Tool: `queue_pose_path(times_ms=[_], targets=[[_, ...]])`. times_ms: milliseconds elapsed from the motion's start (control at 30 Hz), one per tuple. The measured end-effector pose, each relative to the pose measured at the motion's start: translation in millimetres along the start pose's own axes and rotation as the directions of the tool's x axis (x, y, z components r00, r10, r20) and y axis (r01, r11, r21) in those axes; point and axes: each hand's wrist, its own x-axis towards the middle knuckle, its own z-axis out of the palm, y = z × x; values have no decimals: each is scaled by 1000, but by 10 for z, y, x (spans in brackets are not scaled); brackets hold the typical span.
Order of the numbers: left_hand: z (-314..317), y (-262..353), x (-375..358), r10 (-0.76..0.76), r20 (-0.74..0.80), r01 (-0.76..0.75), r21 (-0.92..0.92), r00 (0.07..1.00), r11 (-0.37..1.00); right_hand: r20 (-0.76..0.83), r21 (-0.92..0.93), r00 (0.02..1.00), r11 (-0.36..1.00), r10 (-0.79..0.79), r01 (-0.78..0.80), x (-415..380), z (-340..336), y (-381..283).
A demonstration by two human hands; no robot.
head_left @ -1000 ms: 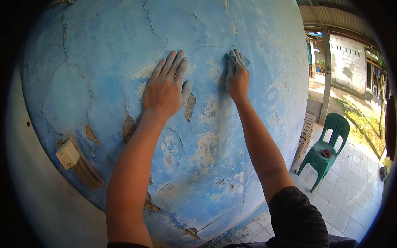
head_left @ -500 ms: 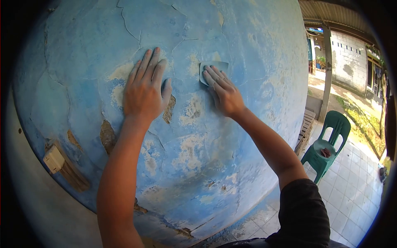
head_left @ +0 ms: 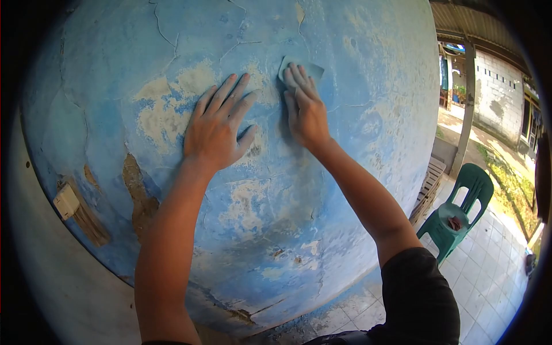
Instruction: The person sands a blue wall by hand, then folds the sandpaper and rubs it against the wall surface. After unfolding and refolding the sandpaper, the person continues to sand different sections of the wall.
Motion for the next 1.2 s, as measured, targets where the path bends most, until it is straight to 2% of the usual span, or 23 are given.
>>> queue_pose_path(times_ms=[33,100,167,200,233,300,367,433,467,533,567,633,667,700,767,867,900,967,1033,1100,1167,1200], targets=[[6,8,-10,-3,1,3,18,1000,1000,91,60,995,997,-46,41,-219,-10,-145],[53,73,-73,0,3,0,38,1000,999,270,34,950,988,-157,153,-382,-156,-38],[85,111,-46,-14,-14,15,71,1000,997,149,-86,984,990,-100,114,-75,-227,271],[95,162,-67,-29,-8,29,99,1000,995,76,-81,997,996,-18,24,101,-241,361],[111,211,-52,-43,-11,44,128,999,991,78,-78,997,997,-23,29,126,-199,336],[183,378,-41,-108,-15,109,180,994,978,-82,-65,994,995,66,-71,142,-46,222],[227,433,-43,-158,-25,159,238,987,958,94,25,991,995,-95,93,-174,-66,-8],[251,423,-47,-170,-64,177,129,983,976,273,14,945,983,-182,185,-252,-235,91],[261,440,-67,-169,-60,176,131,984,976,273,16,945,983,-180,182,-199,-263,191],[278,452,-72,-172,-86,184,163,981,969,101,-102,994,993,-49,60,56,-263,366],[296,471,-95,-168,-77,178,162,983,970,102,-100,994,994,-40,50,10,-220,331],[331,483,-115,-175,-106,192,190,979,963,-84,-79,992,992,90,-97,11,-43,156],[333,500,-138,-169,-102,186,188,980,964,-24,-44,1000,999,7,-8,-123,-10,7],[324,515,-160,-168,-101,185,192,981,964,102,51,993,998,-51,46,-300,-40,-171],[318,518,-191,-171,-98,188,203,980,961,208,-4,970,992,-124,128,-423,-98,-97],[340,501,-217,-133,-120,156,213,984,964,-45,-87,998,995,40,-44,40,-55,202],[340,502,-221,-142,-129,167,214,981,963,-41,-86,999,996,28,-31,76,-5,164],[340,518,-242,-151,-121,175,224,981,959,-170,-93,979,987,111,-128,6,139,1],[362,504,-234,-150,-143,178,209,978,961,70,12,996,998,58,-59,-430,32,-282],[387,535,-271,-156,-147,183,193,977,964,215,-66,976,996,-37,52,-656,-132,-131],[411,532,-285,-149,-176,188,229,973,955,94,-87,995,995,-36,44,-406,-147,29],[408,507,-288,-141,-175,181,238,974,954,8,-95,1000,995,23,-22,-198,-137,115]])
